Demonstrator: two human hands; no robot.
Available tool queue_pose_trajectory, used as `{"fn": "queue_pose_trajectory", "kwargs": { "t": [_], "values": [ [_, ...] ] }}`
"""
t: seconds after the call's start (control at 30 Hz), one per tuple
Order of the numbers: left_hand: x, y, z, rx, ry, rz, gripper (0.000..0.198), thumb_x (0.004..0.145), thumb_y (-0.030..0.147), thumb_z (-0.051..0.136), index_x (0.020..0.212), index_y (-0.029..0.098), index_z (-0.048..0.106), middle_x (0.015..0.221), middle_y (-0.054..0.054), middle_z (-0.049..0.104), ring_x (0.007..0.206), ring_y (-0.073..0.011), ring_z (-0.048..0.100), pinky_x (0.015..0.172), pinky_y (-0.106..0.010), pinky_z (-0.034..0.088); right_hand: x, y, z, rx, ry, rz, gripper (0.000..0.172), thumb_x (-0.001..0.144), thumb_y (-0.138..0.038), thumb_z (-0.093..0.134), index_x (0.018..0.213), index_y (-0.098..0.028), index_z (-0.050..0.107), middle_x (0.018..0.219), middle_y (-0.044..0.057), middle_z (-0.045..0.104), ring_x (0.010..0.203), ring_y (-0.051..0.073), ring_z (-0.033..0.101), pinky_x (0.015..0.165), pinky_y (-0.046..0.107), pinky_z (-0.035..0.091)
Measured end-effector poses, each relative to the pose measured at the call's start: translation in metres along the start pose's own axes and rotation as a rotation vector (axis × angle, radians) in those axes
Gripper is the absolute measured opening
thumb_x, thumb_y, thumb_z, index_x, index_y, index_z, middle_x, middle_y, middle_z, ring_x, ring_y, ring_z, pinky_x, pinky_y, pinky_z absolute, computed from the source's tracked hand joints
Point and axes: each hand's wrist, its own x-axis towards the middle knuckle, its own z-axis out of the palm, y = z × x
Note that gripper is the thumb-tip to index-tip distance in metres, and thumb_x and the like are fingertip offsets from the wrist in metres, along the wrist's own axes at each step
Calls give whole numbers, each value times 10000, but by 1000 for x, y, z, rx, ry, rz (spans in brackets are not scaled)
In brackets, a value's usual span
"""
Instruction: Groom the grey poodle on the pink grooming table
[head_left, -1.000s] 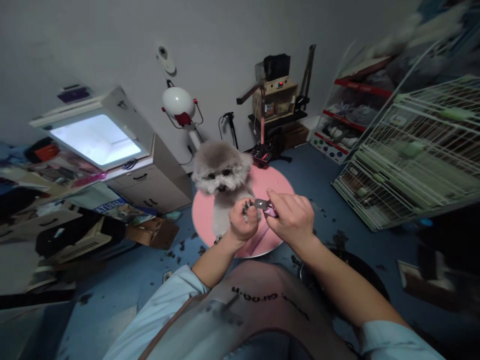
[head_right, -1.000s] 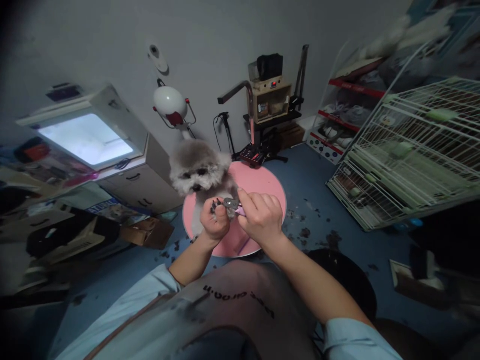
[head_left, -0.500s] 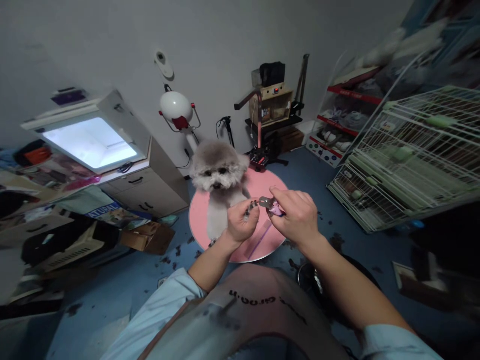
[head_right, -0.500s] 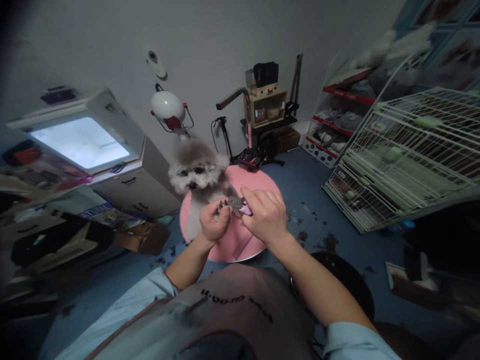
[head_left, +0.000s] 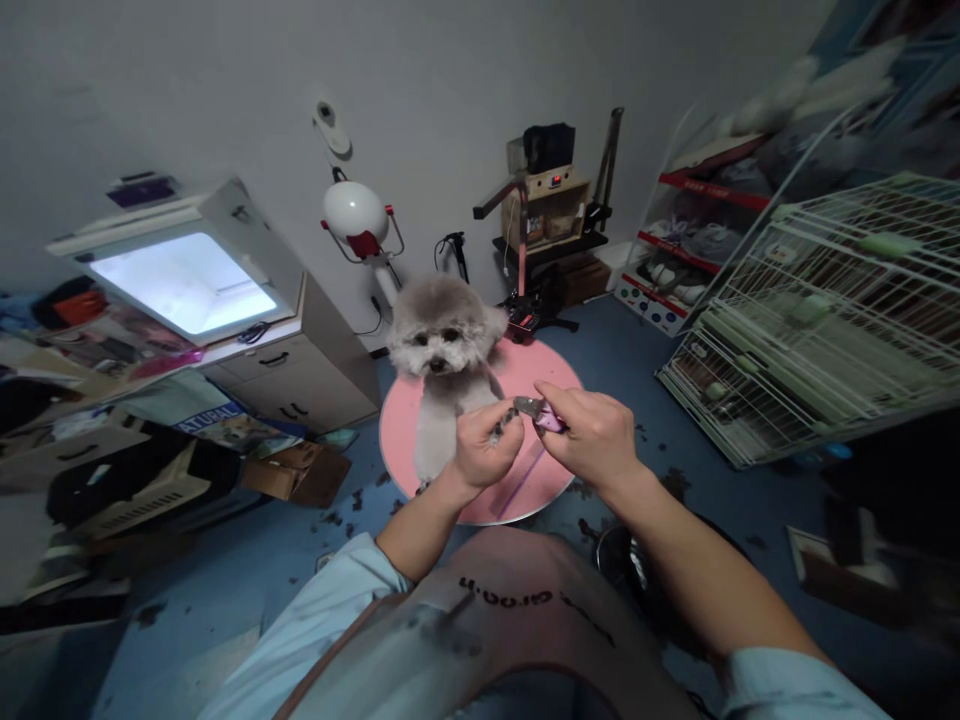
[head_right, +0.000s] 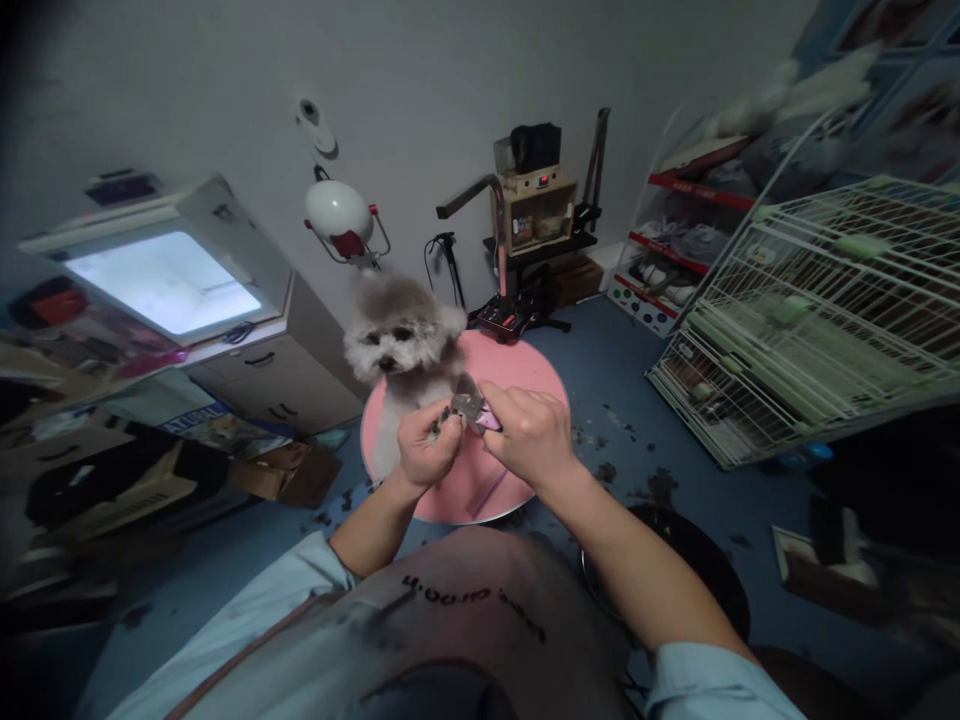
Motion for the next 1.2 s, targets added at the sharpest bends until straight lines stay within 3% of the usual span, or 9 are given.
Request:
{"fn": "queue_pose_trajectory", "kwargs": {
  "t": [0.17, 0.37, 0.8, 1.03, 1.2],
  "values": [
    [2, -1, 0, 17, 15, 34, 212, 910, 196, 548, 944, 81, 723, 712, -42, 714, 524, -63, 584, 532, -145, 471, 2, 2, -2, 31, 30, 69, 294, 839, -244, 595, 1081, -150, 733, 794, 50, 737, 718, 180, 628, 686, 289, 413],
    [3, -2, -2, 17, -86, 19, 244, 928, 197, 518, 958, 88, 734, 720, -44, 720, 547, -78, 607, 543, -161, 477, 7, -2, -11, 53, -35, -6, 350, 824, -210, 597, 1149, -166, 717, 897, 60, 749, 793, 198, 625, 733, 315, 412],
    [-1, -6, -3, -8, -118, 38, 250, 948, 220, 518, 1016, 95, 723, 807, -71, 742, 599, -92, 637, 576, -174, 494, 6, -3, -11, 43, -67, -11, 390, 800, -194, 589, 1165, -160, 720, 869, 53, 754, 753, 188, 636, 697, 305, 421],
    [-2, -9, -2, 35, -113, 70, 265, 965, 249, 501, 1008, 104, 719, 707, -39, 700, 534, -79, 578, 533, -178, 464, -1, 3, -6, -40, -60, 85, 357, 801, -207, 581, 1123, -192, 734, 756, 32, 728, 680, 167, 620, 625, 279, 386],
    [-1, -11, 0, 28, -130, 101, 307, 979, 257, 481, 1150, 105, 686, 982, -111, 754, 781, -130, 713, 694, -205, 554, 0, -1, -18, -102, -18, -18, 383, 802, -186, 576, 1159, -157, 710, 821, 57, 722, 759, 195, 598, 712, 325, 371]
  ]
}}
